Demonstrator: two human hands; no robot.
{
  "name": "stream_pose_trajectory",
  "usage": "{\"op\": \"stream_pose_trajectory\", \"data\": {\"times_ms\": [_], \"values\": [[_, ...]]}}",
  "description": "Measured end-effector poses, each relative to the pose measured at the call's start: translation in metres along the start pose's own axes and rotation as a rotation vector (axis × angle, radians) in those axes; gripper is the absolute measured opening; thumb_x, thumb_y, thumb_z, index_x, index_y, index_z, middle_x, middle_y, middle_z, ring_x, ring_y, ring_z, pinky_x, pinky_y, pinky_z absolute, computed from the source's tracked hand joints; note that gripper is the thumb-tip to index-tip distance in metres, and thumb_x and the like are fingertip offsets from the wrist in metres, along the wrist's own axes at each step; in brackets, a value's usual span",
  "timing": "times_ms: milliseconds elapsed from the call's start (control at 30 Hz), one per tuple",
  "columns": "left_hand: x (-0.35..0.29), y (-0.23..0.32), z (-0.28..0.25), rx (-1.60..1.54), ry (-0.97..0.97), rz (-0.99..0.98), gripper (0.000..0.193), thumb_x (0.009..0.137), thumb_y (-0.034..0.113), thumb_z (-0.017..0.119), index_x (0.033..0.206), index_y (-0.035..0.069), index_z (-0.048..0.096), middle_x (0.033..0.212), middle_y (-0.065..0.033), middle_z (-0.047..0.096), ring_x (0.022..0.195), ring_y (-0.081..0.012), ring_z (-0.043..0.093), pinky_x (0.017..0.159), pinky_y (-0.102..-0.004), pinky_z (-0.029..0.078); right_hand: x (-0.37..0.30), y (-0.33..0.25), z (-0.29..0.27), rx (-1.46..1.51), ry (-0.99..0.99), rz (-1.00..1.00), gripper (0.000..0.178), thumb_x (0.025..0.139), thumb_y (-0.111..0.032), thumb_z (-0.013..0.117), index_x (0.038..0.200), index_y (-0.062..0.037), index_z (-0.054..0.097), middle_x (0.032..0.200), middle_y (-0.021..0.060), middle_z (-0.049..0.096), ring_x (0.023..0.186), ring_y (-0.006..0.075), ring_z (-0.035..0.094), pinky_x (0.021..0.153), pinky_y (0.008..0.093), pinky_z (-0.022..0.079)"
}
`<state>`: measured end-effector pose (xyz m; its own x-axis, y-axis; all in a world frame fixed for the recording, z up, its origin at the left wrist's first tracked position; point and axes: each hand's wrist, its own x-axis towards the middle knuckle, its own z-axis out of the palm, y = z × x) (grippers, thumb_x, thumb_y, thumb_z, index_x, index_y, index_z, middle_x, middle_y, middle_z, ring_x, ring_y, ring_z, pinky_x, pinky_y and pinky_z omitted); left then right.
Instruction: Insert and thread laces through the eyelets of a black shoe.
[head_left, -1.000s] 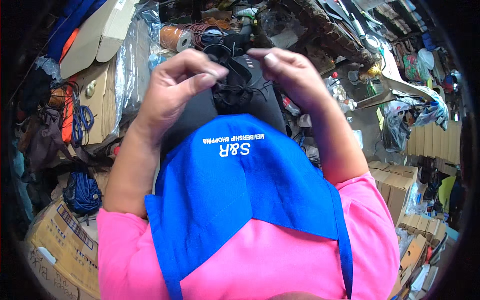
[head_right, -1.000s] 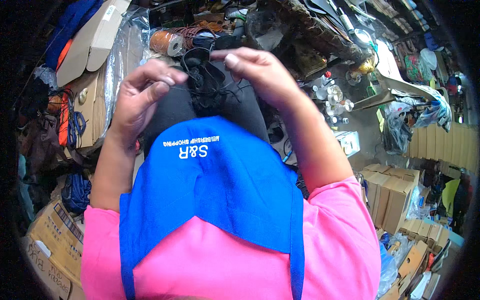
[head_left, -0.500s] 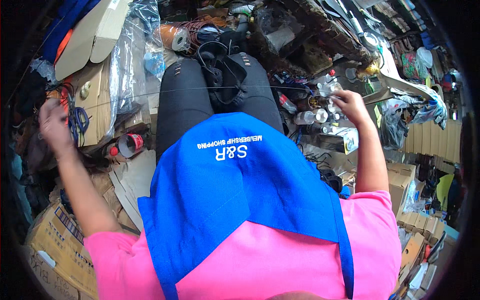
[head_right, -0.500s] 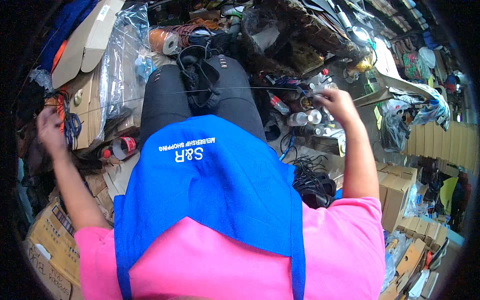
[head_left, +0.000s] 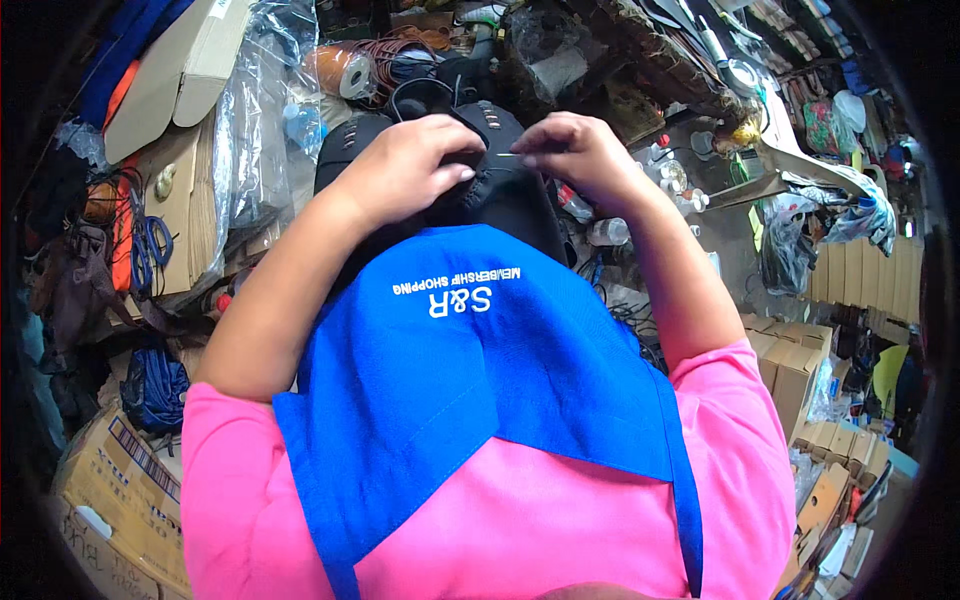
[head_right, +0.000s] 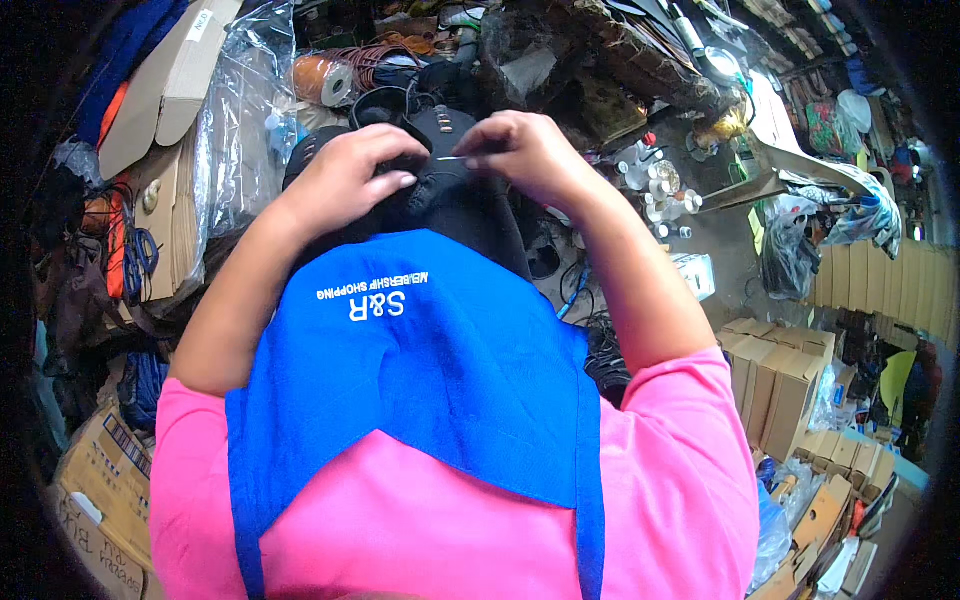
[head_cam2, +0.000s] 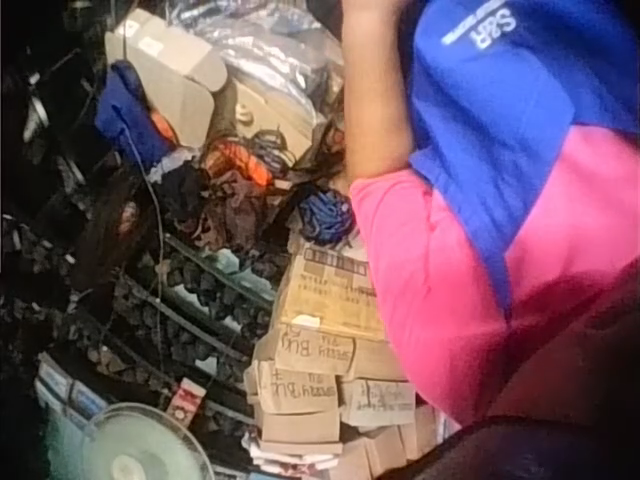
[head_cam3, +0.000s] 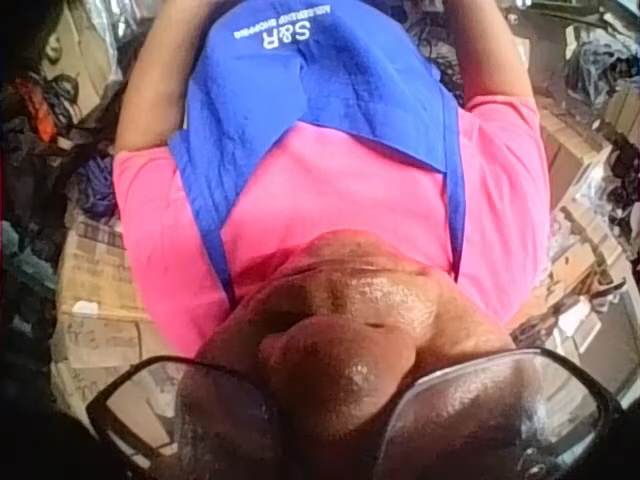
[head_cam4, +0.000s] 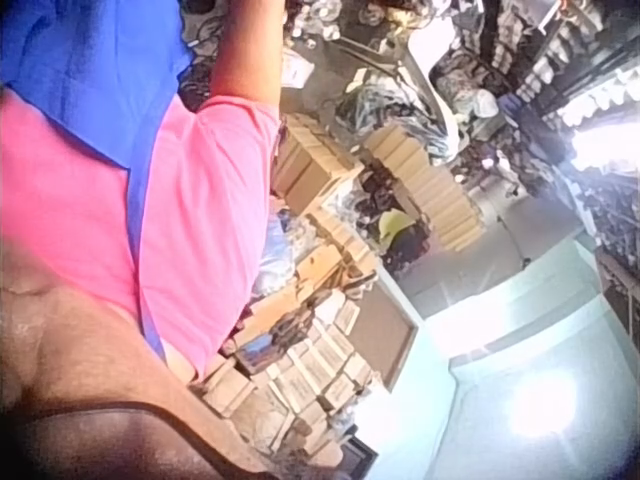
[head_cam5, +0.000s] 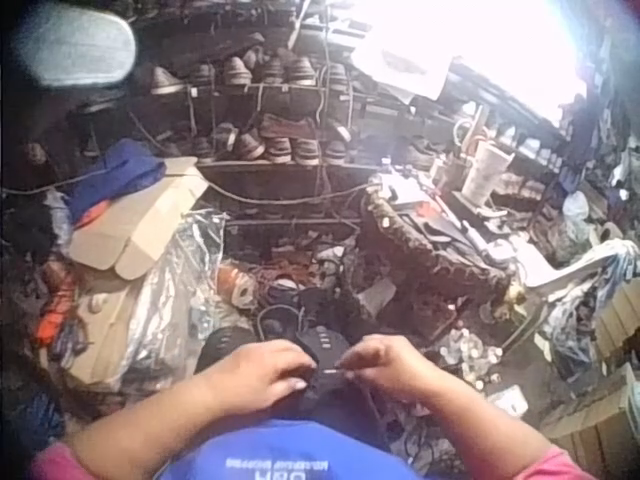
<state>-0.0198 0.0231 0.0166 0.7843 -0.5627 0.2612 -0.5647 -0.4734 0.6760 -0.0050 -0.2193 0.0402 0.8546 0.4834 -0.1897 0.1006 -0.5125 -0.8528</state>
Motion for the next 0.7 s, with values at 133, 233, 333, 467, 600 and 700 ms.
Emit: {"op": "stream_pose_trajectory", "data": {"times_ms": [133,233,333,467,600,700], "values": [[0.021,-0.007,-0.002,-0.01,-0.226,-0.085,0.02,0.075,0.01,0.068,0.094,0.004,0.065,0.092,-0.0101,0.059,0.092,-0.0274,0.059,0.082,-0.0343,0.047,0.017,0.014,0.004,-0.052,-0.021,-0.075,0.014,0.075,0.0,0.068,0.088,-0.0034,0.07,0.085,0.0034,0.064,0.084,0.0112,0.06,0.077,0.0261,0.048],[0.024,-0.017,-0.002,-0.168,-0.302,-0.172,0.019,0.076,0.01,0.068,0.094,0.003,0.066,0.09,-0.0084,0.058,0.09,-0.0218,0.058,0.082,-0.0317,0.046,0.021,0.011,0.003,-0.146,-0.051,-0.191,0.016,0.072,0.0,0.069,0.087,-0.0053,0.07,0.083,0.0034,0.062,0.082,0.0123,0.06,0.075,0.026,0.048],[0.024,-0.025,0.002,-0.338,-0.336,-0.242,0.019,0.077,0.01,0.068,0.094,0.002,0.066,0.091,-0.0063,0.058,0.09,-0.0176,0.057,0.083,-0.0298,0.045,0.021,0.012,0.002,-0.231,-0.055,-0.259,0.017,0.071,0.0,0.07,0.087,-0.0065,0.07,0.081,0.0026,0.059,0.08,0.0127,0.059,0.073,0.026,0.048],[0.024,-0.026,0.003,-0.466,-0.354,-0.309,0.019,0.077,0.009,0.067,0.095,0.001,0.066,0.092,-0.0044,0.059,0.091,-0.0151,0.056,0.084,-0.0284,0.044,0.021,0.017,0.009,-0.117,-0.091,-0.201,0.015,0.071,-0.004,0.072,0.085,-0.0074,0.07,0.08,0.0025,0.06,0.079,0.014,0.06,0.073,0.027,0.048],[0.022,-0.025,0.004,-0.503,-0.377,-0.371,0.021,0.078,0.01,0.066,0.097,0.001,0.067,0.091,-0.0043,0.059,0.091,-0.0151,0.056,0.084,-0.0283,0.044,0.015,0.031,0.028,0.114,-0.017,-0.113,0.015,0.071,-0.004,0.073,0.085,-0.0082,0.07,0.079,0.0034,0.062,0.077,0.0141,0.062,0.072,0.0273,0.049],[0.019,-0.029,0.006,-0.552,-0.399,-0.392,0.025,0.078,0.012,0.065,0.101,0.001,0.068,0.09,-0.0046,0.059,0.091,-0.0154,0.056,0.085,-0.0283,0.044,0.004,0.03,0.033,-0.06,0.058,-0.193,0.017,0.07,-0.004,0.073,0.086,-0.0089,0.07,0.078,0.0036,0.063,0.076,0.0142,0.063,0.068,0.0277,0.05]]}}
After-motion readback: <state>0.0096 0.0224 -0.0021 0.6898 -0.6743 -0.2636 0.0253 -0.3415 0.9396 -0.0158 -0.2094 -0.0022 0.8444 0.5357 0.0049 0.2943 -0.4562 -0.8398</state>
